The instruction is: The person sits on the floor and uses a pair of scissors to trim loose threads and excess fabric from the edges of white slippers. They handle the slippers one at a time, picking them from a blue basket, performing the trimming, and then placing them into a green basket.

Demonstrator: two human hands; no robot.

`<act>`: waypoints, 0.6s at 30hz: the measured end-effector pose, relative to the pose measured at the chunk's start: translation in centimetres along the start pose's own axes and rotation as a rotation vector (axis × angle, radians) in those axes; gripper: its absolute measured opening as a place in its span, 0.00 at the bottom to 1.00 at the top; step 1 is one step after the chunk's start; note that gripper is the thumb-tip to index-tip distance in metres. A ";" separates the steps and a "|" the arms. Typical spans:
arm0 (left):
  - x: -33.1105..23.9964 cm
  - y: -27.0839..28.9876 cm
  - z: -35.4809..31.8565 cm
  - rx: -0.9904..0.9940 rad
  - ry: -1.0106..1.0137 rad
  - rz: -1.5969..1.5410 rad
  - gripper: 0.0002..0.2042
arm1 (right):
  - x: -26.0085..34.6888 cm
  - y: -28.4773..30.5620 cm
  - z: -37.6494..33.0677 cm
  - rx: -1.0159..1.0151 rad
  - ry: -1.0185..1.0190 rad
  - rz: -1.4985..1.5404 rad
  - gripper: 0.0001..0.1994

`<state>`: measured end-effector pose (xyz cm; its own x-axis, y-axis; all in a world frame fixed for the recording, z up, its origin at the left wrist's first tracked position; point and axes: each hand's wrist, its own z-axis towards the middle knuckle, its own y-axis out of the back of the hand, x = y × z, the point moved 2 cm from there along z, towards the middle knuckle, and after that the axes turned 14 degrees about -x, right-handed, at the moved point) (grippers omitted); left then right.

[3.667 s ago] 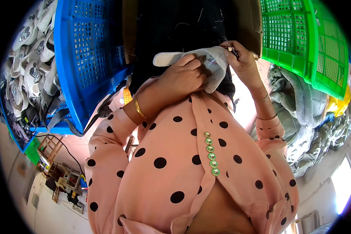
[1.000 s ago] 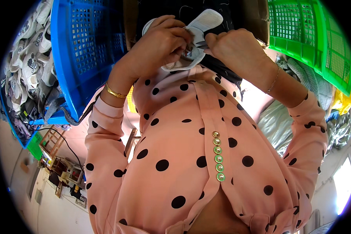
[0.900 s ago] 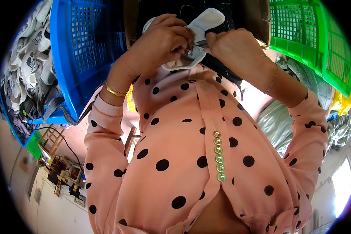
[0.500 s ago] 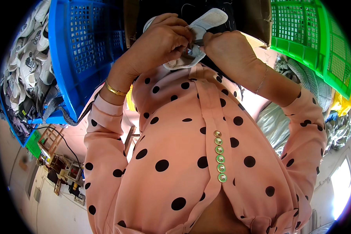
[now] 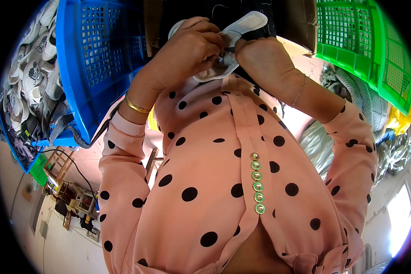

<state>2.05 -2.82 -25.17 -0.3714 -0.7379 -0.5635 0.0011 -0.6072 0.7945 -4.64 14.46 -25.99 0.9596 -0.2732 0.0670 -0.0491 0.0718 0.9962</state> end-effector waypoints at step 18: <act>-1.7 -2.1 -0.8 -0.112 -0.107 0.215 0.12 | 1.2 2.3 -1.6 0.221 -0.054 0.127 0.15</act>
<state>3.37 -0.54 -26.08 -0.4477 -0.8219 -0.3521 0.1912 -0.4727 0.8602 -3.12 15.81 -23.75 0.9258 -0.3271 0.1897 -0.2337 -0.1007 0.9671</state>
